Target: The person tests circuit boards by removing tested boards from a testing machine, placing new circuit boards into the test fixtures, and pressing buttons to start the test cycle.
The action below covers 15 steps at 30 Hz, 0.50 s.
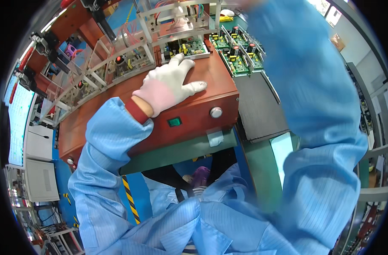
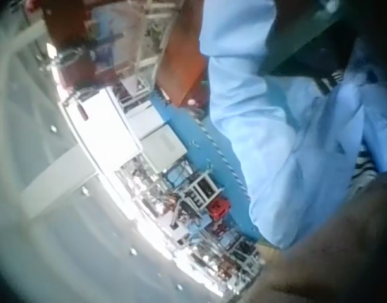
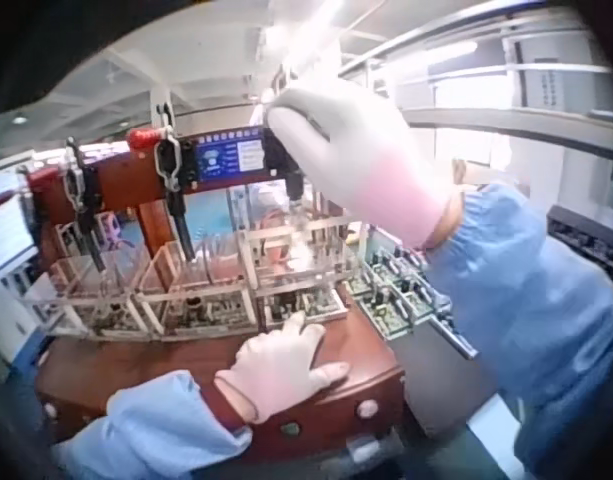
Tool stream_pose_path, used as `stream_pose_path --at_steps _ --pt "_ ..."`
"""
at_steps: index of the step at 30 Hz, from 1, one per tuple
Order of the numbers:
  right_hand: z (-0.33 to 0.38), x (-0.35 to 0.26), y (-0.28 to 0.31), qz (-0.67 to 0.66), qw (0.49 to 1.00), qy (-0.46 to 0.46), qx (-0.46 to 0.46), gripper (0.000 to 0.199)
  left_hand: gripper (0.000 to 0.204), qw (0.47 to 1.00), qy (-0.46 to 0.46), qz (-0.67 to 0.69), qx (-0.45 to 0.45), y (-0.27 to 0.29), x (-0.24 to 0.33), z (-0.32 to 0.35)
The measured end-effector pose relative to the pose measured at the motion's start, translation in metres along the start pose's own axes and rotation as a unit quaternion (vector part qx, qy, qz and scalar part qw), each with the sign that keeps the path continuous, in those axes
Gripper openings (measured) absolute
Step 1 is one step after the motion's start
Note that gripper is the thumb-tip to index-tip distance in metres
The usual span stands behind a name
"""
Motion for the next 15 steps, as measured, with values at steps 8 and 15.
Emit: stream_pose_path --at_steps 8,15 --pt "0.137 0.013 -0.056 0.146 0.865 -0.223 -0.425 0.055 0.055 0.994 -0.087 0.057 0.04 0.001 0.057 0.051" --pt "0.127 0.025 -0.053 -0.007 0.777 -0.307 -0.549 0.05 0.046 0.961 -0.102 0.218 0.137 0.016 0.088 0.073"
Point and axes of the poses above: each hand's wrist, its own z-axis away from the middle knuckle, its own y-axis out of the back of the hand, x = y × z, the point moved 2 cm from there along -z, towards the middle knuckle, and after that the axes turned 14 degrees about -y, right-handed, at the moved point
